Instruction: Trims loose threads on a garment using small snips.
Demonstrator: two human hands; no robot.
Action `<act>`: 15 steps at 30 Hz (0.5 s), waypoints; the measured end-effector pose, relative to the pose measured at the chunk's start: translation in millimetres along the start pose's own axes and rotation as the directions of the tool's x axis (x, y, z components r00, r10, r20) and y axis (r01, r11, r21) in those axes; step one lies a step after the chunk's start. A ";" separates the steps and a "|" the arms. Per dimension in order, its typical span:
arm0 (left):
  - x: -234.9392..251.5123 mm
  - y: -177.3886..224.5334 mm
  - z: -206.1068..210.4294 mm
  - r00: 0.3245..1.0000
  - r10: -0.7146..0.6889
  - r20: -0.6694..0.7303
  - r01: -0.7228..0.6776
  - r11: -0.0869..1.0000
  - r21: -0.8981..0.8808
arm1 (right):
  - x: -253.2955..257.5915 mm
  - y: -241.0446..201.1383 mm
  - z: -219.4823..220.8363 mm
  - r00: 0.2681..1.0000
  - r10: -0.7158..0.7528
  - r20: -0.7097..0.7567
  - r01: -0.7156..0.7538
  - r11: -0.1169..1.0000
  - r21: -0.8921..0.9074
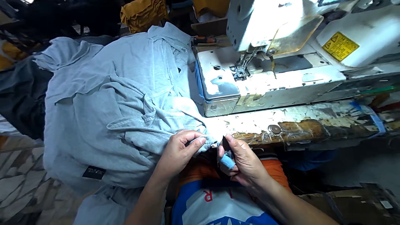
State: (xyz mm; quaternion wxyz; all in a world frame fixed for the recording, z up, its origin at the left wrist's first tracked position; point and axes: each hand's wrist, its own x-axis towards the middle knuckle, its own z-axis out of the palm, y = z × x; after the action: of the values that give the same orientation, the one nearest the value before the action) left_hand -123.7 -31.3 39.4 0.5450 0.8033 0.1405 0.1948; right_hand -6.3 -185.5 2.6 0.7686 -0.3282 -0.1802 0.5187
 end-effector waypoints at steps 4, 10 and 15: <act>1.4 2.3 0.0 0.996 -0.066 -0.067 0.055 0.986 -0.160 | -9.2 -2.2 -6.9 0.979 -0.139 0.152 0.192 0.878 -0.438; 0.2 1.6 1.4 0.997 -0.043 -0.069 0.032 0.987 -0.156 | -10.7 4.7 0.2 0.933 -0.310 0.186 0.342 0.595 -0.728; -1.0 0.2 1.1 0.998 -0.017 -0.064 0.008 0.990 -0.143 | -8.6 7.2 1.5 0.950 -0.291 0.111 0.278 0.629 -0.726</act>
State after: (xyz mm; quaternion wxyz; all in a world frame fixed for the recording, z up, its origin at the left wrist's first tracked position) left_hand -124.0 -32.7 39.0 0.5974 0.7547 0.1491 0.2268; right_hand -15.5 -191.1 -0.8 0.6455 -0.5803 -0.4155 0.2719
